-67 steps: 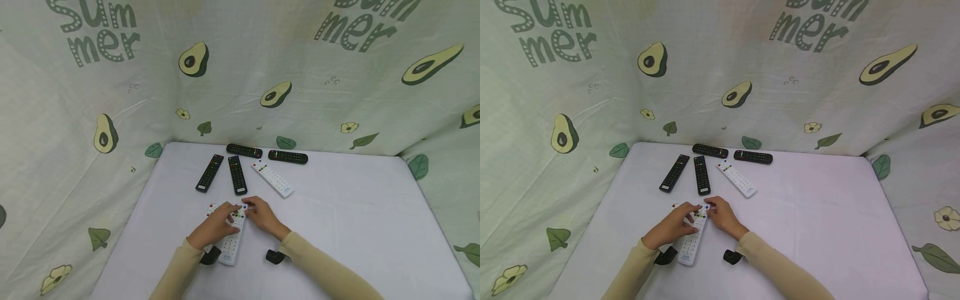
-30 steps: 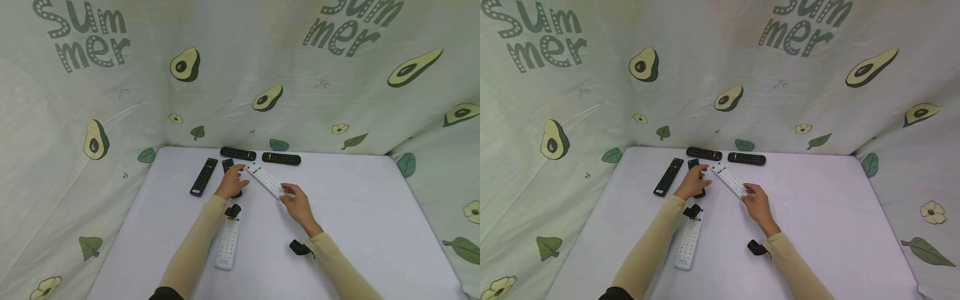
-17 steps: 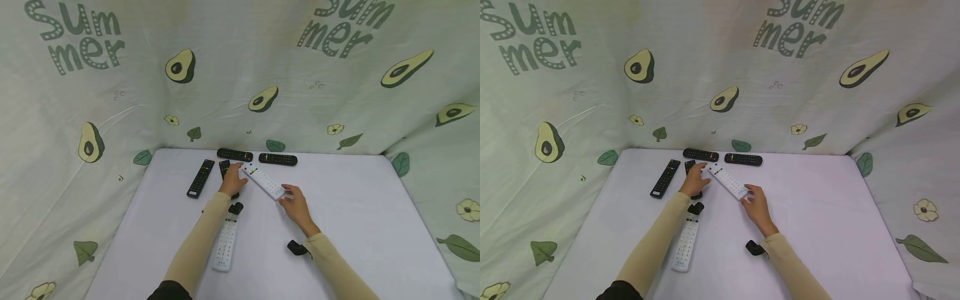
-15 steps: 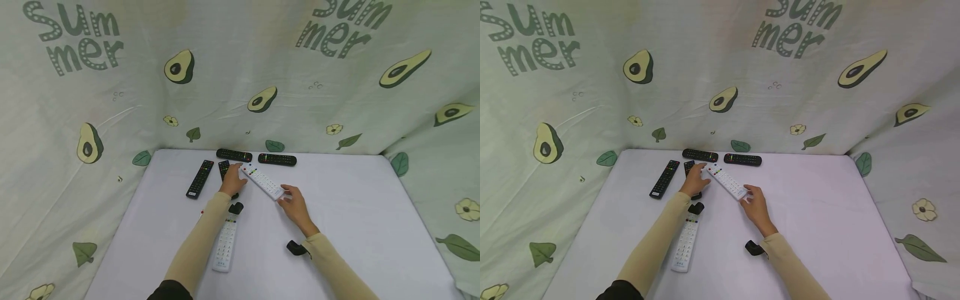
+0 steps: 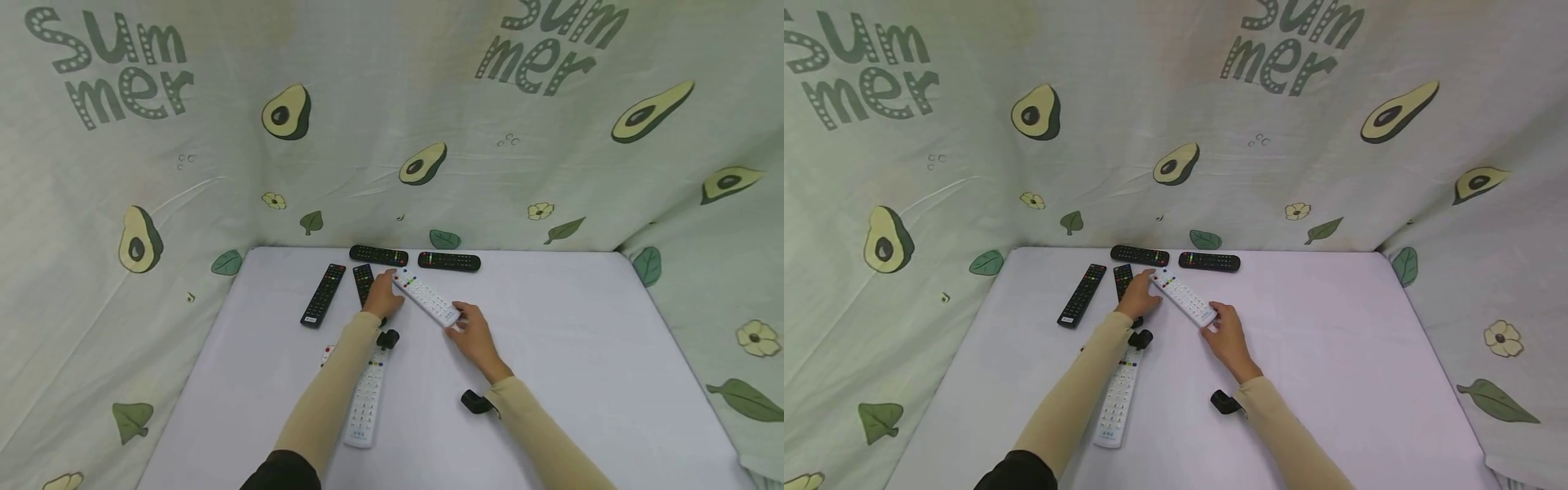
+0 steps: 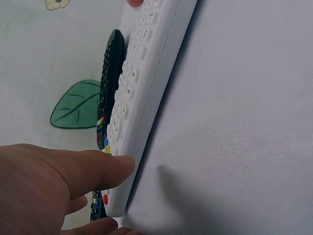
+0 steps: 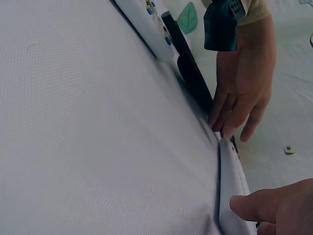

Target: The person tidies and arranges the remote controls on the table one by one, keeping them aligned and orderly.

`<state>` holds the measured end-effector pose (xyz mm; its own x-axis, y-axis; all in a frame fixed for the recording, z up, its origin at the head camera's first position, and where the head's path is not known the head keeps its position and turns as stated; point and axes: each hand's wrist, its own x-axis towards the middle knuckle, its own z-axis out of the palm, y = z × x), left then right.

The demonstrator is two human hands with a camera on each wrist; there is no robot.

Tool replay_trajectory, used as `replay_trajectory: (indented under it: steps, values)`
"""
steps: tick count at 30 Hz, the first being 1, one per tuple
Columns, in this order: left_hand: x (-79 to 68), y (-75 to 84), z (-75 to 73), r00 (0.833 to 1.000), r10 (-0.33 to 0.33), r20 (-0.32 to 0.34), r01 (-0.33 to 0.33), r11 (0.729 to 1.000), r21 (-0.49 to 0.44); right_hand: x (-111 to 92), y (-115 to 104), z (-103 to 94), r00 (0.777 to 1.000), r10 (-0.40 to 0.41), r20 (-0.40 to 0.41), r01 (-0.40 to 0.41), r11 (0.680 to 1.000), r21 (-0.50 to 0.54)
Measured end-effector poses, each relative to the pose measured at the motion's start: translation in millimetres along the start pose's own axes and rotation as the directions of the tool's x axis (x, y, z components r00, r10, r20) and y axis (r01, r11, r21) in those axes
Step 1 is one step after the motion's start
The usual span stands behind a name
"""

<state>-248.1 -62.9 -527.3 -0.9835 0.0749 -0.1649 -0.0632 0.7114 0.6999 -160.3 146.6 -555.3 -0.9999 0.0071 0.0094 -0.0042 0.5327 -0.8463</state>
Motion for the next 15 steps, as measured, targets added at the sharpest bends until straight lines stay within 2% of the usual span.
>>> replay_trajectory:
  steps: [4, 11, 15]
  values:
    - [3.2, -0.1, 2.4, 1.000, -0.004, 0.010, 0.004, 1.000, -0.002, 0.6, -2.2, 1.6, 1.000, -0.001, 0.000, 0.001, 1.000, -0.029]
    - [9.1, -0.4, 6.8, 1.000, 0.012, -0.013, -0.012, 1.000, -0.009, 3.8, -3.9, 5.8, 0.999, -0.032, -0.026, 0.030, 0.996, -0.088]
    - [11.1, -1.6, 8.9, 0.999, 0.020, -0.024, -0.020, 1.000, 0.007, 3.4, -3.2, 4.9, 0.999, -0.021, -0.025, 0.018, 0.994, -0.107]
